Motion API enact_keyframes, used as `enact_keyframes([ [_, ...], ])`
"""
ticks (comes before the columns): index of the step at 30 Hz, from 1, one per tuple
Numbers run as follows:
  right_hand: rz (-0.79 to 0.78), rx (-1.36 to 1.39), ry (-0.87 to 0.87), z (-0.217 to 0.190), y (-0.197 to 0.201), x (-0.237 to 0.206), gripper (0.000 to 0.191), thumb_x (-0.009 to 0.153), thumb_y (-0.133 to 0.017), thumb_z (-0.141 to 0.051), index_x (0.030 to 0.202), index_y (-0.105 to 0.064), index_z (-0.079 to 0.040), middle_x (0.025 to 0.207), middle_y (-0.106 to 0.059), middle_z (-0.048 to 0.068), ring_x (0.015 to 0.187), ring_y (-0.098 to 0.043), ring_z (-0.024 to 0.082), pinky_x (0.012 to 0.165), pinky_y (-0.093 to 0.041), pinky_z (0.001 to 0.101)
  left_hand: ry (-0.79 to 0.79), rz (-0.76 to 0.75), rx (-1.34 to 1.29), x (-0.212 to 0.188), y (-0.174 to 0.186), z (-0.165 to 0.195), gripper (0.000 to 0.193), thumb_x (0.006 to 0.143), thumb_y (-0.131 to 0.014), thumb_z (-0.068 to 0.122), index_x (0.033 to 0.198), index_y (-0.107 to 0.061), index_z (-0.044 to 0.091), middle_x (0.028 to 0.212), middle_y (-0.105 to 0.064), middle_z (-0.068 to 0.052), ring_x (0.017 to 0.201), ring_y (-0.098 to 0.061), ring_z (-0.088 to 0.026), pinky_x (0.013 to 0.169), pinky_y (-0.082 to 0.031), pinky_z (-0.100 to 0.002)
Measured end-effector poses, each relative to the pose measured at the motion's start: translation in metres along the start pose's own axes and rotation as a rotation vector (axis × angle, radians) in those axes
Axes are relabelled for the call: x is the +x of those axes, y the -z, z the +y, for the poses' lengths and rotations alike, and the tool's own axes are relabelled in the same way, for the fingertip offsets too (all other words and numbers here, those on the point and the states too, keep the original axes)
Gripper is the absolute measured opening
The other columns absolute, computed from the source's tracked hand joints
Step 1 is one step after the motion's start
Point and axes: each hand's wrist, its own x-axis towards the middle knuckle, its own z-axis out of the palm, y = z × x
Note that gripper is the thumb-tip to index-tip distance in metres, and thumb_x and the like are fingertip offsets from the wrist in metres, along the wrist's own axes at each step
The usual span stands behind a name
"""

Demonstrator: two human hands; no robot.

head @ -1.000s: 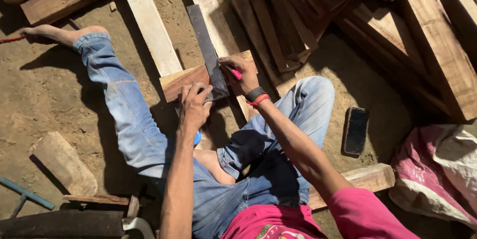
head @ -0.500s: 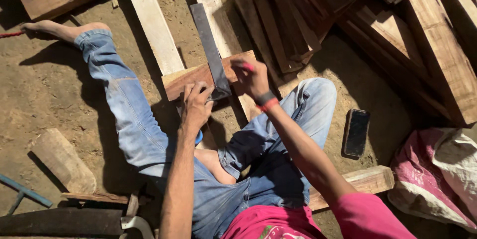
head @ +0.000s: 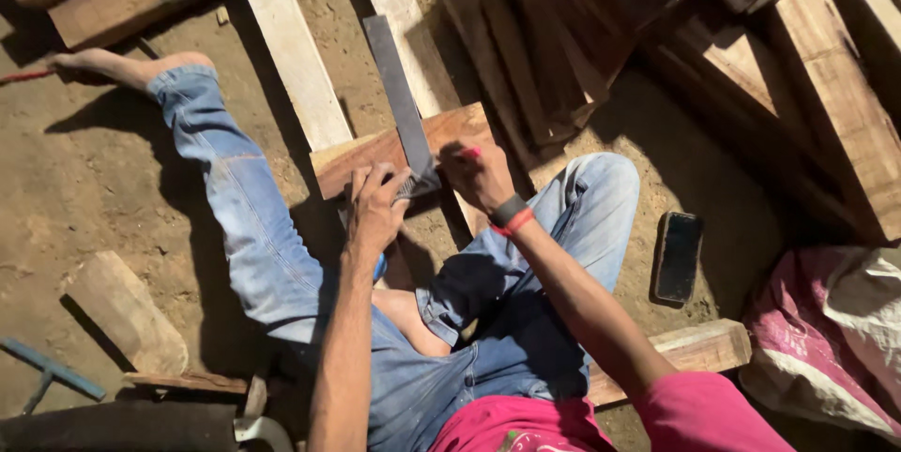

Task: The person sits on the ground and sands several small wooden planks using a sanding block. They measure and mark the wood with a square and pencil, then continue sanding the pieces one by one.

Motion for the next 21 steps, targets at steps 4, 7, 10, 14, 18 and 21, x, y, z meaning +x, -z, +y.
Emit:
enact_keyframes([
  [4,0.032,0.02,-0.074,0.01,-0.002,0.003,0.015,0.087,-0.08,-0.013,0.092,-0.067,-0.006,0.079,-0.067,0.014,0.07,-0.068,0.03,0.062,-0.053,0.0377,-0.008,-0.003,-0.019,0.002,-0.001,0.0,0.052,0.066,-0.083,0.004,0.117,-0.076,0.009,0.115,-0.063,-0.006,0.111,-0.052,-0.034,0.097,-0.046,-0.045],
  [7,0.005,0.041,-0.068,0.032,-0.011,0.027,0.024,0.086,-0.083,-0.015,0.087,-0.062,-0.004,0.074,-0.062,0.016,0.064,-0.064,0.032,0.061,-0.052,0.0384,0.002,-0.007,0.001,0.003,-0.002,-0.001,0.05,0.067,-0.082,0.003,0.116,-0.076,0.01,0.114,-0.063,-0.006,0.109,-0.053,-0.033,0.096,-0.045,-0.045],
  [10,-0.088,0.013,-0.022,0.048,-0.019,0.056,0.027,0.088,-0.086,-0.019,0.088,-0.064,-0.004,0.073,-0.066,0.015,0.066,-0.066,0.033,0.059,-0.052,0.0379,-0.019,0.01,-0.025,0.004,-0.003,-0.002,0.047,0.07,-0.079,0.002,0.116,-0.075,0.008,0.115,-0.063,-0.006,0.11,-0.053,-0.033,0.097,-0.046,-0.044],
  [14,-0.042,0.096,-0.088,0.05,-0.029,0.08,0.022,0.088,-0.081,-0.017,0.09,-0.063,-0.003,0.074,-0.07,0.011,0.063,-0.07,0.025,0.059,-0.053,0.0353,-0.02,0.002,-0.008,0.005,-0.001,-0.001,0.04,0.07,-0.078,0.003,0.11,-0.074,0.005,0.115,-0.063,-0.006,0.112,-0.053,-0.033,0.096,-0.046,-0.045],
  [18,-0.022,0.136,-0.112,0.048,-0.034,0.081,0.017,0.089,-0.078,-0.013,0.091,-0.065,-0.002,0.074,-0.068,0.011,0.063,-0.067,0.022,0.059,-0.052,0.0336,-0.028,0.0,0.022,0.005,0.0,-0.001,0.035,0.068,-0.078,0.004,0.102,-0.073,0.005,0.116,-0.063,-0.006,0.112,-0.053,-0.033,0.094,-0.045,-0.046],
  [21,-0.047,0.169,-0.057,0.043,-0.029,0.061,0.005,0.097,-0.069,-0.003,0.092,-0.068,-0.005,0.08,-0.066,0.01,0.069,-0.064,0.021,0.062,-0.049,0.0326,-0.044,0.011,0.067,0.005,0.0,-0.001,0.036,0.065,-0.079,0.002,0.101,-0.073,0.005,0.118,-0.062,-0.007,0.113,-0.053,-0.034,0.093,-0.044,-0.048],
])
